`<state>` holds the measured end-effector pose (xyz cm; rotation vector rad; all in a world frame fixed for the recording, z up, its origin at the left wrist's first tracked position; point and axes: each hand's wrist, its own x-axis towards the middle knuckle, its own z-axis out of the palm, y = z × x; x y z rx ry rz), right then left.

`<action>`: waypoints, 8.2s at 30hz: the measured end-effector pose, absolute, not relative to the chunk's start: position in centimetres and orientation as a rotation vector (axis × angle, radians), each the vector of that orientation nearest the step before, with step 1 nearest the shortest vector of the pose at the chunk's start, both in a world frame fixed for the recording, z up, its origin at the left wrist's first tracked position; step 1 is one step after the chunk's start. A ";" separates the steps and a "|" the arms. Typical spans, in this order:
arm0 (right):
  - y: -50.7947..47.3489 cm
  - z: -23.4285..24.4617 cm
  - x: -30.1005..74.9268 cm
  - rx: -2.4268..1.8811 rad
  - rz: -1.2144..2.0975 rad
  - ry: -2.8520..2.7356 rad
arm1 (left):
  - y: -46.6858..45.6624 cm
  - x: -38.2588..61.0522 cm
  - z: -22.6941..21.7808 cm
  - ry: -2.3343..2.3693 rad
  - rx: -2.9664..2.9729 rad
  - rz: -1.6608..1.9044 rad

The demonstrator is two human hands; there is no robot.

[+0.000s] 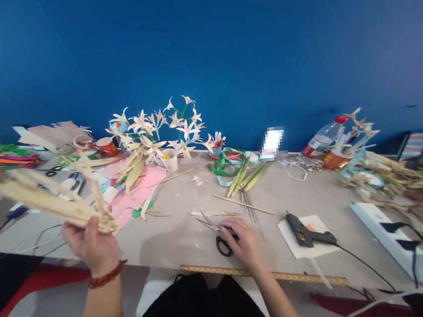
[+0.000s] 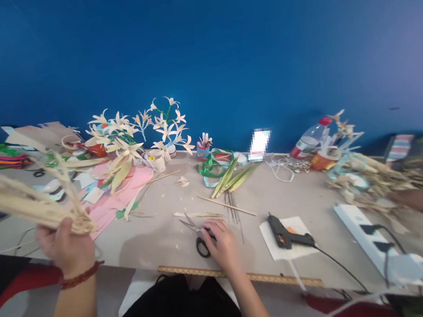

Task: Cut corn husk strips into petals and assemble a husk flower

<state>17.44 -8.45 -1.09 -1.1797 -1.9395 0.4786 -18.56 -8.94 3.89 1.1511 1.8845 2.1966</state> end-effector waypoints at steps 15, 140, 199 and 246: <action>-6.7 0.5 16.9 -1.304 0.275 -2.215 | -8.6 -21.3 2.5 1.999 2.529 0.886; -11.8 1.0 14.7 -1.074 1.669 -1.242 | -9.5 -0.7 4.3 1.048 1.191 1.100; -10.8 0.4 13.5 -1.105 1.196 -0.800 | -10.7 1.2 1.1 1.099 1.222 1.194; -12.4 1.0 16.7 -1.127 1.740 -1.208 | -7.4 -2.4 5.2 0.927 1.356 0.800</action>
